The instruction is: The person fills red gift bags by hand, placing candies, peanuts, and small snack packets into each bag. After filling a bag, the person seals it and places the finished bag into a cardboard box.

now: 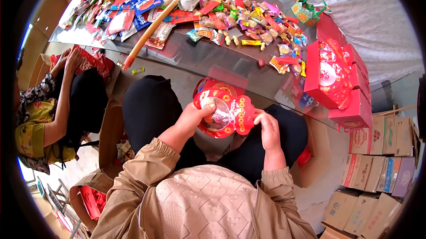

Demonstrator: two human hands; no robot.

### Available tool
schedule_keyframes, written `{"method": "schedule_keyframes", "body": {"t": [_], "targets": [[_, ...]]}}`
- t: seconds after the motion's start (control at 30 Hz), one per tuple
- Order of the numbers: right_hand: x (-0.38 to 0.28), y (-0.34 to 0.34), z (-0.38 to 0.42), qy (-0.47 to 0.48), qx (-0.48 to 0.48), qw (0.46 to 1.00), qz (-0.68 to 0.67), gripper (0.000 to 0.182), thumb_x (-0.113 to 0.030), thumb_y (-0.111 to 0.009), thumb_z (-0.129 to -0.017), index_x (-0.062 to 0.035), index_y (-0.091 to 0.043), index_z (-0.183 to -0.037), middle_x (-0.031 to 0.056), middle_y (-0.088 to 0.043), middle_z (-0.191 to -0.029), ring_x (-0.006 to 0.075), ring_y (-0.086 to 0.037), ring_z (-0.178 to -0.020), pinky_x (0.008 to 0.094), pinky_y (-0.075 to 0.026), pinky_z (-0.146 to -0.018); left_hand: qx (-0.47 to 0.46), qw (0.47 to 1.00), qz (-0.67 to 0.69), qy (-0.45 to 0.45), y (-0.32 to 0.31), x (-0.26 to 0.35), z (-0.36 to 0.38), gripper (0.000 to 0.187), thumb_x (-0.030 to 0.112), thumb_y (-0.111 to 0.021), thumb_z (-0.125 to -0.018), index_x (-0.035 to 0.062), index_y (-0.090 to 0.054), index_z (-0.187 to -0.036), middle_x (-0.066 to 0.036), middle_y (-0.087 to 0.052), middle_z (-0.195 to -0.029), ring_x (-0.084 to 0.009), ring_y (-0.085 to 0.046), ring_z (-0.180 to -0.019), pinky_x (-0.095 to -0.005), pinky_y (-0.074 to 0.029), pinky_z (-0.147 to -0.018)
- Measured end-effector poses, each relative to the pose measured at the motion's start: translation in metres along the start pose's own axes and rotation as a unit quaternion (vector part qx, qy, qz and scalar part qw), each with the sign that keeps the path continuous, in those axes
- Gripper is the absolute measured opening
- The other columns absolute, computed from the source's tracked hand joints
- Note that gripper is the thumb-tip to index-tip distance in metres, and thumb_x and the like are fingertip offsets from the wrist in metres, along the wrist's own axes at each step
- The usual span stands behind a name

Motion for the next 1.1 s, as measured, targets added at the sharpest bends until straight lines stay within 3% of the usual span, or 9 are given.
{"method": "schedule_keyframes", "body": {"t": [0.1,0.2,0.33,0.5,0.6,0.67,0.93,0.97,1.1], "targets": [[-0.003,0.016,-0.002,0.024,0.065,0.995,-0.077,0.038,-0.031,-0.042,-0.108,-0.0033,-0.059,-0.089,0.0173,-0.071,-0.107,0.0254,-0.064,-0.109,0.0376,-0.043,-0.101,-0.01,1.0,0.02,0.005,0.003,-0.001,0.0,0.022,0.019,-0.07,-0.096,0.0019,-0.068,-0.11,-0.001,-0.067,-0.085,-0.0106,-0.06,-0.073,-0.0276,-0.049,-0.067],[0.009,0.028,-0.001,0.015,0.107,0.987,-0.119,0.037,-0.033,-0.041,-0.109,-0.0044,-0.06,-0.095,0.0164,-0.071,-0.107,0.0241,-0.065,-0.107,0.0361,-0.045,-0.099,-0.059,0.998,0.035,0.011,-0.004,0.006,0.005,0.031,0.019,-0.063,-0.1,-0.0013,-0.062,-0.124,-0.007,-0.071,-0.106,-0.016,-0.068,-0.095,-0.0327,-0.055,-0.086],[0.019,0.029,-0.003,-0.004,0.124,0.99,-0.066,0.038,-0.035,-0.042,-0.11,-0.0044,-0.064,-0.109,0.0127,-0.07,-0.116,0.0184,-0.064,-0.107,0.0301,-0.047,-0.096,-0.039,0.998,0.038,-0.009,-0.015,0.022,0.015,0.018,0.019,-0.063,-0.101,0.0032,-0.064,-0.109,-0.001,-0.066,-0.085,-0.011,-0.062,-0.079,-0.0285,-0.052,-0.074],[0.045,0.036,-0.012,-0.042,0.125,0.989,-0.065,0.045,-0.036,-0.047,-0.108,-0.0047,-0.055,-0.14,0.0076,-0.043,-0.157,0.0149,-0.061,-0.114,0.0304,-0.048,-0.097,-0.037,0.999,0.018,0.016,-0.003,0.008,0.011,0.028,0.018,-0.066,-0.098,0.0018,-0.067,-0.121,0.002,-0.065,-0.09,-0.0082,-0.057,-0.078,-0.0251,-0.047,-0.071],[0.04,0.026,-0.019,-0.007,0.097,0.994,0.05,0.047,-0.028,-0.054,-0.106,-0.0015,-0.05,-0.145,0.0055,-0.039,-0.16,0.0146,-0.06,-0.112,0.0289,-0.047,-0.096,-0.025,0.999,0.022,0.007,-0.01,0.013,0.014,0.026,0.018,-0.066,-0.098,0.0022,-0.067,-0.119,0.003,-0.063,-0.086,-0.0082,-0.056,-0.075,-0.0251,-0.046,-0.069],[0.038,0.018,-0.02,-0.004,0.094,0.984,0.153,0.056,-0.015,-0.066,-0.097,0.001,-0.045,-0.147,0.0122,-0.037,-0.16,0.0176,-0.061,-0.11,0.0329,-0.051,-0.093,-0.029,0.999,0.018,0.003,-0.007,0.01,0.011,0.024,0.017,-0.065,-0.099,0.0026,-0.066,-0.118,0.003,-0.063,-0.084,-0.0081,-0.056,-0.075,-0.025,-0.046,-0.069],[0.012,-0.002,-0.018,0.137,0.084,0.882,0.444,0.064,-0.021,-0.065,-0.093,-0.0009,-0.042,-0.149,0.0178,-0.029,-0.163,0.0382,-0.055,-0.13,0.0387,-0.051,-0.098,-0.011,1.0,0.014,0.003,-0.006,0.012,0.013,0.016,0.017,-0.065,-0.099,0.0054,-0.064,-0.11,0.002,-0.064,-0.085,-0.0082,-0.058,-0.076,-0.0256,-0.048,-0.071],[0.023,-0.001,-0.023,0.028,0.045,0.897,0.438,0.063,-0.022,-0.065,-0.092,-0.0023,-0.044,-0.148,0.0152,-0.032,-0.162,0.0351,-0.062,-0.121,0.0383,-0.054,-0.094,-0.009,1.0,0.014,0.006,-0.005,0.011,0.012,0.017,0.017,-0.065,-0.099,0.0054,-0.064,-0.111,0.002,-0.064,-0.086,-0.0083,-0.058,-0.077,-0.0257,-0.048,-0.071],[0.01,0.0,-0.025,0.001,0.035,0.887,0.461,0.06,-0.019,-0.067,-0.089,-0.0044,-0.049,-0.144,0.0129,-0.04,-0.158,0.0338,-0.068,-0.104,0.0392,-0.057,-0.085,0.003,1.0,0.027,0.011,-0.003,0.01,0.011,0.017,0.016,-0.064,-0.099,0.0055,-0.064,-0.113,0.002,-0.064,-0.088,-0.0088,-0.059,-0.079,-0.0262,-0.049,-0.073]]}}
Point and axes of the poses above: each hand's wrist, its own z-axis away from the middle knuckle, its own y-axis out of the back of the hand, x = y × z, the point moved 9 cm from there along -z, towards the middle knuckle
